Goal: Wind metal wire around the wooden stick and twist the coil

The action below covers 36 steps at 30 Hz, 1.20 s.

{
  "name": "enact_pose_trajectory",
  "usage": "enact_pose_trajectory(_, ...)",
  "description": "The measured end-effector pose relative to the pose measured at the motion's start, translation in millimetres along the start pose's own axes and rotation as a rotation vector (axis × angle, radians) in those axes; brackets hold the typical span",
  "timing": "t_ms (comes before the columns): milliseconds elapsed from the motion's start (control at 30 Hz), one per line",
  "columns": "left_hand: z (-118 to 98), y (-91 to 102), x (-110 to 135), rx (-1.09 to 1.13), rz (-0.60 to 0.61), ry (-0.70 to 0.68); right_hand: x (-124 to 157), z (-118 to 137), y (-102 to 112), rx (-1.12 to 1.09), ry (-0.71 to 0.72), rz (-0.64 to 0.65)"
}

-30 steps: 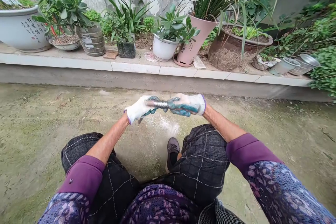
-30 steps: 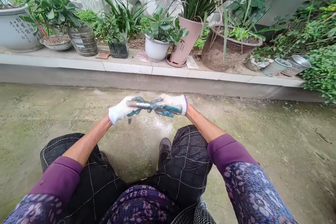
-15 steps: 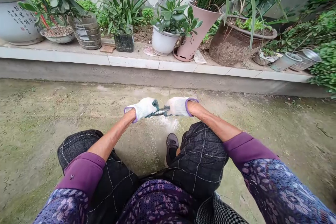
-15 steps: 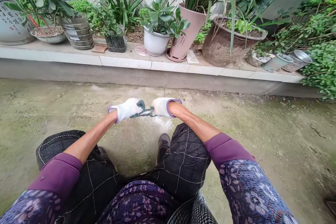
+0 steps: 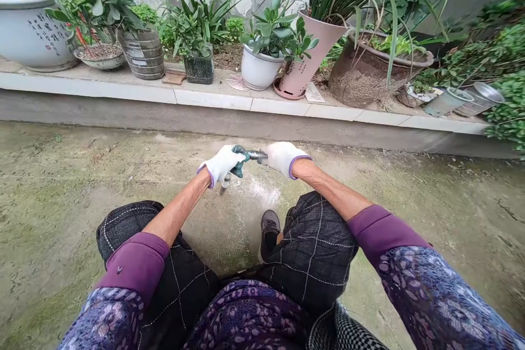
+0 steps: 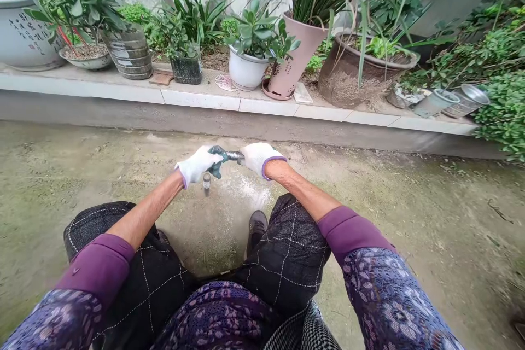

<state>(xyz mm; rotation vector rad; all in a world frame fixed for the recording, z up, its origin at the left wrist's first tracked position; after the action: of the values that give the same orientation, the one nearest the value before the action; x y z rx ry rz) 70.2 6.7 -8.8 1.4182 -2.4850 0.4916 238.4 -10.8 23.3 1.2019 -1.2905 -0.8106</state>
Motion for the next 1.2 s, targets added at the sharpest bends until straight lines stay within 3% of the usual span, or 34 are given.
enact_pose_trajectory(100,-4.5,-8.6,5.6,0.049,0.087,-0.065,0.1,-11.4,16.4,-0.100,-0.055,-0.142)
enact_pose_trajectory(167,-5.0,-13.0,9.1,0.082,0.149,-0.065,3.2,-17.3,23.3,-0.314,-0.080,-0.200)
enact_pose_trajectory(333,-8.4,-11.3,10.6,0.044,0.095,-0.128,17.8,-12.7,19.7,-1.104,-0.059,-0.028)
enact_pose_trajectory(500,-16.4,-6.6,12.1,-0.112,0.067,-0.166,38.4,-5.6,25.9,-1.393,0.149,0.095)
enact_pose_trajectory(600,-18.5,-1.4,12.7,-0.257,0.094,-0.158,49.5,-0.9,24.1,-1.343,0.297,0.339)
enact_pose_trajectory(667,-19.4,2.1,13.2,-0.325,0.110,-0.166,53.5,3.8,15.6,-1.181,0.341,0.516)
enact_pose_trajectory(733,-18.4,5.1,13.9,-0.348,0.092,-0.141,50.9,6.7,4.4,-0.957,0.313,0.581)
enact_pose_trajectory(867,-11.8,3.6,15.0,-0.272,0.047,-0.073,28.4,0.2,-3.4,-0.458,0.156,0.278)
enact_pose_trajectory(933,-7.3,0.2,13.7,-0.197,0.067,-0.066,18.8,-7.7,-0.8,-0.345,0.089,0.137)
enact_pose_trajectory(1067,3.9,-0.3,6.2,-0.069,0.038,-0.055,11.5,-17.6,3.1,-0.442,-0.008,0.010)
enact_pose_trajectory(1200,12.0,-6.7,1.4,0.132,0.099,-0.043,13.8,2.6,5.9,-0.674,-0.047,-0.015)
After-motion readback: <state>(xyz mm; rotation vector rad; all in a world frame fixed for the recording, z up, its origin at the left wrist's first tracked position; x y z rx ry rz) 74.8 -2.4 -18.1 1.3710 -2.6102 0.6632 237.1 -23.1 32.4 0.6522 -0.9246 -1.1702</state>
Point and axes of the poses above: each hand's wrist, its own x-axis away from the middle knuckle, its own y-axis out of the back of the hand, z = x × y, the point moved 4 cm from there along -x, towards the middle knuckle, and after that the axes turned 3 degrees about x, right-handed, at the moved point
